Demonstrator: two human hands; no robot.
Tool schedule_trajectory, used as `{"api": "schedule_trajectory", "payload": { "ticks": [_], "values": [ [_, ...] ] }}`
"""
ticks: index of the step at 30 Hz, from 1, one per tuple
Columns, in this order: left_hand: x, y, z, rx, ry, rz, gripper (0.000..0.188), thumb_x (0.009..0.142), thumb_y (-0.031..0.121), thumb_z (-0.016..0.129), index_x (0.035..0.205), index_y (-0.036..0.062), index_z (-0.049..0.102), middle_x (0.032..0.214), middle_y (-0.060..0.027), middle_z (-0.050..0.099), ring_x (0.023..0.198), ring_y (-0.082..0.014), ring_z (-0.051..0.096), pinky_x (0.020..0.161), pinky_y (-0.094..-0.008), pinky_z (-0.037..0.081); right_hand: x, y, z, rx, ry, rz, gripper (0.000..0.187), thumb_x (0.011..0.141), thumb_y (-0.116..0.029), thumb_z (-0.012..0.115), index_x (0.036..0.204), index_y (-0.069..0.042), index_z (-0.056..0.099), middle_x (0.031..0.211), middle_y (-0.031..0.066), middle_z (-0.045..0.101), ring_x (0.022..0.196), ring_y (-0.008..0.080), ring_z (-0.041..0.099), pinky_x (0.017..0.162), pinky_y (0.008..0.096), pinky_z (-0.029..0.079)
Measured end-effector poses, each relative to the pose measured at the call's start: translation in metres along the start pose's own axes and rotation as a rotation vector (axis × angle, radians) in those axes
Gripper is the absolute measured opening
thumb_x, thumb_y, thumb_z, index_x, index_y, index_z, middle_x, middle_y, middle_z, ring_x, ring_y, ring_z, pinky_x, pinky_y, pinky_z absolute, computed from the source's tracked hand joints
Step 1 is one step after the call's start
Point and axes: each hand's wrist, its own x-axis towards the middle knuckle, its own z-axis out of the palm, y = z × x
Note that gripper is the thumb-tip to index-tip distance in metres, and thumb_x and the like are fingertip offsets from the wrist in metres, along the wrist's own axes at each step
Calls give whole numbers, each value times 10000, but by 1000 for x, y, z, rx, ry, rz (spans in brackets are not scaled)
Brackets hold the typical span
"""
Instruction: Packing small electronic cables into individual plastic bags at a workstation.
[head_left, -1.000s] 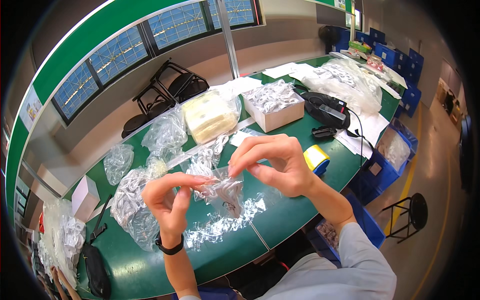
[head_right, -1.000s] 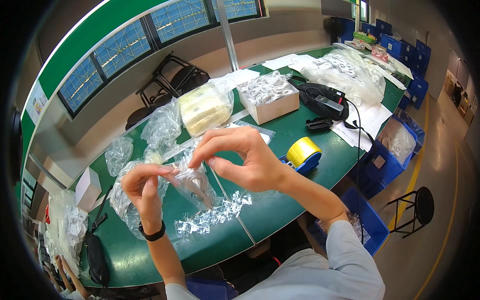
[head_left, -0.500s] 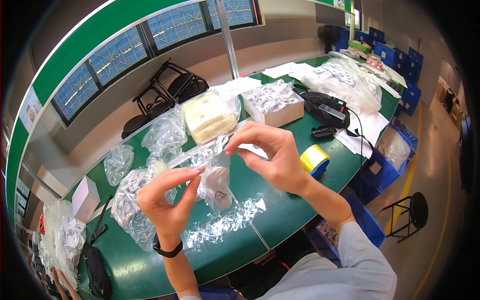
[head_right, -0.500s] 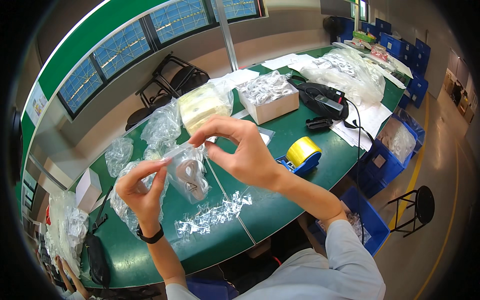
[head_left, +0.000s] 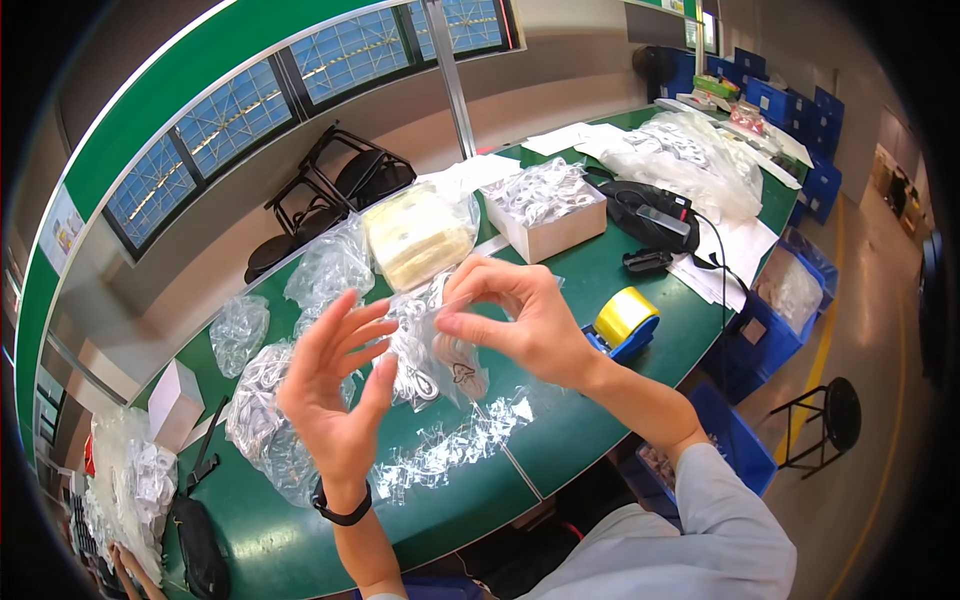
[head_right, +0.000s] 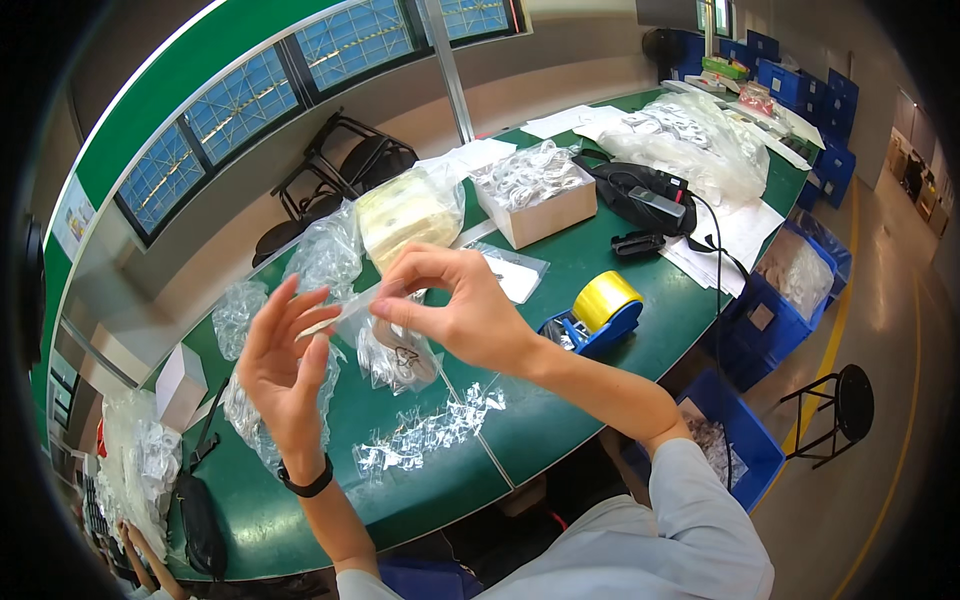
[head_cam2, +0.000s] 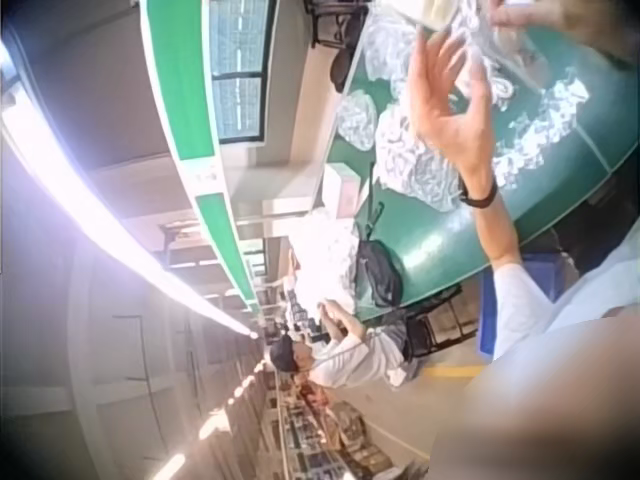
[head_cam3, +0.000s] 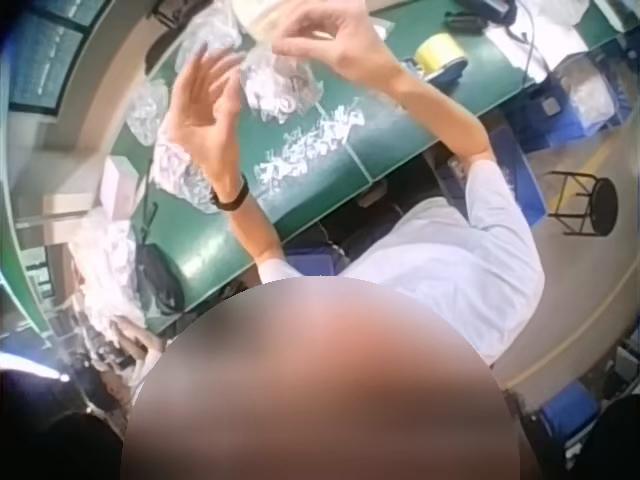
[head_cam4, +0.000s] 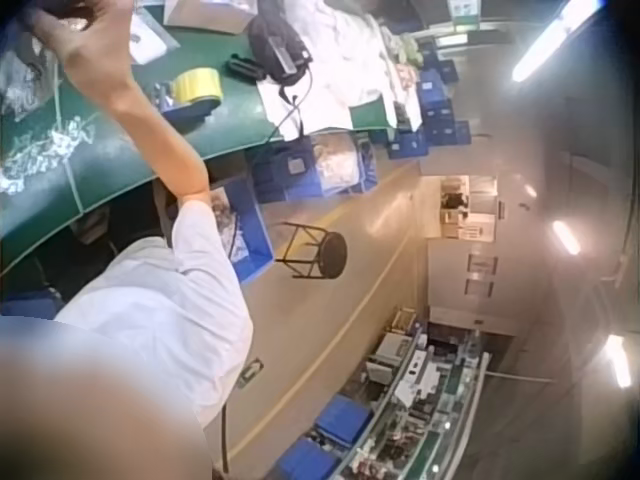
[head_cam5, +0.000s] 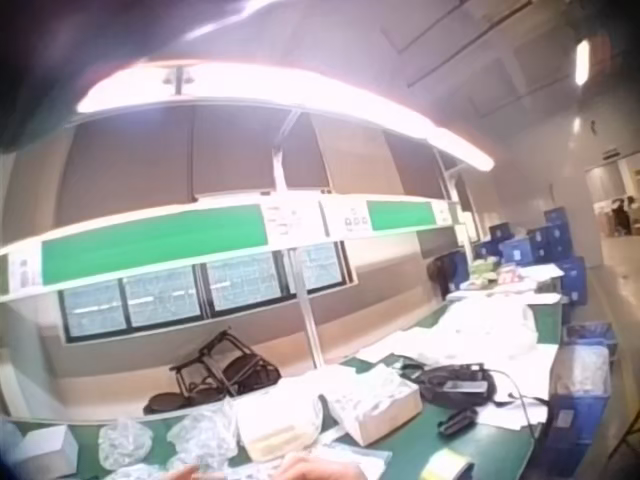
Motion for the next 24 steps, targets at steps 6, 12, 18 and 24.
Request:
{"api": "schedule_trajectory", "payload": {
  "ticks": [6, 12, 18, 24],
  "values": [
    [2, -26, -7, 64, -169, -94, 152, 825, -20, 734, 976, -35, 735, 1025, -118, 701, 880, -138, 653, 759, -255, 528, 1, 1, 3, -97, -44, -66, 69, 846, -41, 727, 872, 21, 714, 913, 52, 634, 862, 110, 606, 787, 247, 483],
    [9, -29, -11, 150, -227, -193, 120, 885, 43, 687, 953, -34, 749, 938, -100, 716, 809, -120, 656, 715, -231, 512, 4, 20, -17, 87, -100, 140, 65, 847, -39, 725, 851, 26, 725, 888, 39, 637, 844, 102, 597, 755, 241, 472],
    [22, -45, -45, 328, -200, -351, 245, 966, 182, 609, 1059, -11, 729, 1003, -94, 728, 829, -144, 698, 714, -243, 530, 73, 72, -112, -316, 160, 340, 150, 881, -194, 702, 914, -60, 761, 829, 2, 707, 743, 69, 606, 656, 252, 473],
    [25, -41, -43, 329, -225, -379, 295, 975, 221, 598, 1126, -11, 700, 1023, -98, 730, 839, -150, 704, 721, -261, 536, 128, 136, -230, -1275, 613, -193, 162, 833, -160, 682, 804, -7, 727, 860, 144, 680, 741, 299, 676, 707, 383, 527]
  ]
}}
